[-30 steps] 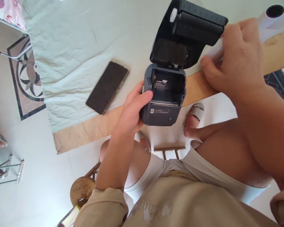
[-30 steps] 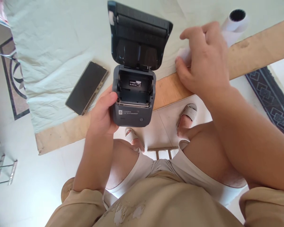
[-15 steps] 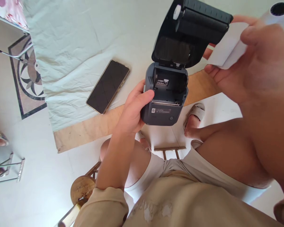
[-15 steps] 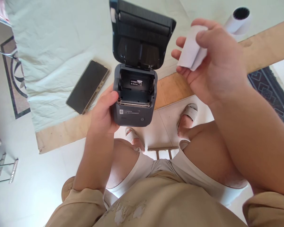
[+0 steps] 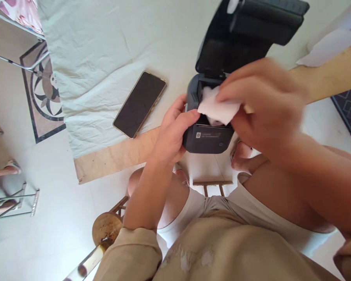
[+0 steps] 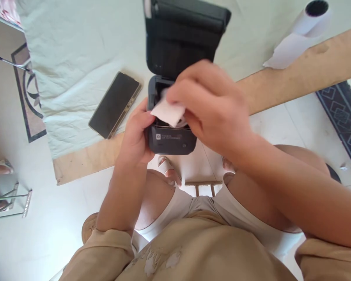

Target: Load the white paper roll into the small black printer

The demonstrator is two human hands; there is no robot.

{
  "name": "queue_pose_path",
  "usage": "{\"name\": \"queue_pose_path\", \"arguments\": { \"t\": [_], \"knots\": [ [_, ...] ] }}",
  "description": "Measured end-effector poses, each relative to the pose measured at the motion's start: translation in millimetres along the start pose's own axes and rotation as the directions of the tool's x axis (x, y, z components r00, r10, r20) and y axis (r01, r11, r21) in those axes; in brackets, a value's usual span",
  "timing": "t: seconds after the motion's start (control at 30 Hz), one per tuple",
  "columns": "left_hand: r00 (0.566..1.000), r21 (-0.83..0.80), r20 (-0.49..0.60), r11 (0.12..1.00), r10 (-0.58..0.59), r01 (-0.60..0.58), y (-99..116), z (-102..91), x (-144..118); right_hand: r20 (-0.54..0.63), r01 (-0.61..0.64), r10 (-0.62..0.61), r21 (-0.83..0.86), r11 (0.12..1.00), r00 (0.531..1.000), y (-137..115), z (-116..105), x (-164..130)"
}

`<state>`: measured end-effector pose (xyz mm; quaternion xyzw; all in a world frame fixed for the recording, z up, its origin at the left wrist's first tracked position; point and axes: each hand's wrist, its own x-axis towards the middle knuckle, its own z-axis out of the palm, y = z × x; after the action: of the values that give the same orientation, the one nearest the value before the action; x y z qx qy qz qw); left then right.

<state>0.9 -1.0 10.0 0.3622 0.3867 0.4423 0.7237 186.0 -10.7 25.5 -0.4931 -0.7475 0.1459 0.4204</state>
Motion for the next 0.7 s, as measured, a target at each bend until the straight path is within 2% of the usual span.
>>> {"name": "queue_pose_path", "arguments": {
  "t": [0.1, 0.17, 0.27, 0.43, 0.57, 0.7],
  "knots": [
    [0.999, -0.009, -0.047, 1.000, 0.007, -0.007, 0, 0.9, 2, -0.101, 0.120, -0.134, -0.136, 0.983, 0.986, -1, 13, 8],
    [0.999, 0.001, -0.045, 1.000, -0.015, 0.015, 1, 0.3, 2, -0.114, 0.174, -0.201, -0.205, 0.963, 0.973, 3, 13, 9],
    [0.999, 0.011, -0.014, 0.999, -0.043, 0.043, 3, -2.0, 0, -0.016, 0.254, -0.265, -0.229, 0.940, 0.964, 7, 5, 8],
    [1.000, 0.039, 0.000, 0.999, -0.030, 0.030, 5, -2.9, -4, 0.152, 0.297, -0.275, -0.147, 0.943, 0.949, 5, -9, 8],
    [0.998, 0.066, 0.062, 0.997, -0.032, 0.028, 4, -0.7, -4, 0.182, 0.360, -0.331, -0.165, 0.918, 0.926, 8, -13, 6],
    [0.996, 0.101, 0.073, 0.994, -0.046, 0.038, 4, 0.3, -4, 0.215, 0.408, -0.368, -0.192, 0.892, 0.905, 11, -13, 3]
  ]
}}
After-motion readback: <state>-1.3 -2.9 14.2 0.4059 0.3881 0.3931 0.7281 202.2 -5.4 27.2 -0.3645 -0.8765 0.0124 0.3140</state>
